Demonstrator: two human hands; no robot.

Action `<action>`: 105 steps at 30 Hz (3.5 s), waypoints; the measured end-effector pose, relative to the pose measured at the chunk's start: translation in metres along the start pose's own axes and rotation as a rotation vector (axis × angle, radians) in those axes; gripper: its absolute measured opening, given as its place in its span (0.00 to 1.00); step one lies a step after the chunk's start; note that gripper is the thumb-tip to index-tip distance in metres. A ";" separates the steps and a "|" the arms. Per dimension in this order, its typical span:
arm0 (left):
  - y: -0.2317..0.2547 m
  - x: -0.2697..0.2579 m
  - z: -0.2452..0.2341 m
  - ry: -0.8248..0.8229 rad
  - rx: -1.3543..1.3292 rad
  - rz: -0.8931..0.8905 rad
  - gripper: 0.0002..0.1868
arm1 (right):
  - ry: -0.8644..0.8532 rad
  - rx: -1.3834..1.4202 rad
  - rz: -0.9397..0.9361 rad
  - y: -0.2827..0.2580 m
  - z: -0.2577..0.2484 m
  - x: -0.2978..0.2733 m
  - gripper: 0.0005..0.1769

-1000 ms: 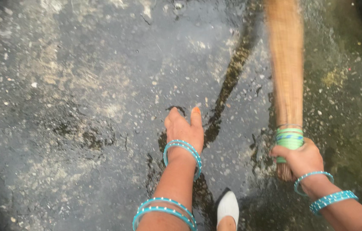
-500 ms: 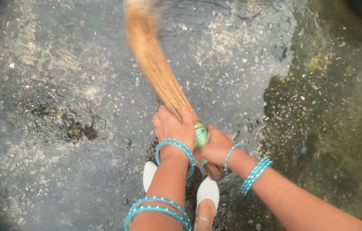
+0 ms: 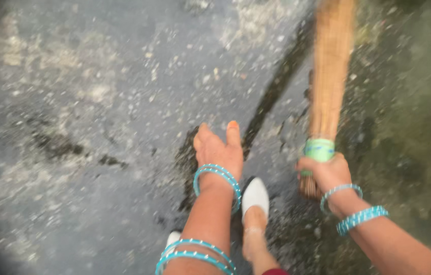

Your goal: The person sweeps a wet outdoor floor using a broom, then lifts a bucket containing a plant to clear the area before continuing to sweep.

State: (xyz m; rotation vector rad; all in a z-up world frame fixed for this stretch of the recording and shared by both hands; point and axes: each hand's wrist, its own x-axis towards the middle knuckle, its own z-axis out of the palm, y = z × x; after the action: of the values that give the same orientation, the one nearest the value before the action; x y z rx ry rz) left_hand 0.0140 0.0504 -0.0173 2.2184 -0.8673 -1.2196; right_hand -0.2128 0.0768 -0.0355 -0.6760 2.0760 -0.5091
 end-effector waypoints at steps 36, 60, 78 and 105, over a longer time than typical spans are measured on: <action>-0.075 0.014 -0.004 -0.189 -0.152 -0.278 0.54 | -0.453 0.047 -0.174 -0.007 0.179 -0.027 0.34; -0.044 0.012 -0.019 -0.188 -0.128 -0.161 0.60 | -0.162 0.292 -0.069 -0.003 0.072 -0.059 0.21; -0.088 0.017 -0.059 -0.031 -0.130 -0.230 0.56 | -0.580 -0.629 -0.351 -0.071 0.138 -0.067 0.37; -0.066 0.031 -0.076 0.051 -0.085 -0.202 0.60 | -0.650 -0.278 -0.125 -0.081 0.154 -0.102 0.22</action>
State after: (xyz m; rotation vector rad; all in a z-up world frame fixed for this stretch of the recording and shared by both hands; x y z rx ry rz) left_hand 0.1119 0.0810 -0.0396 2.3005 -0.5711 -1.2594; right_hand -0.0135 0.0626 -0.0088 -0.9864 1.5010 -0.0421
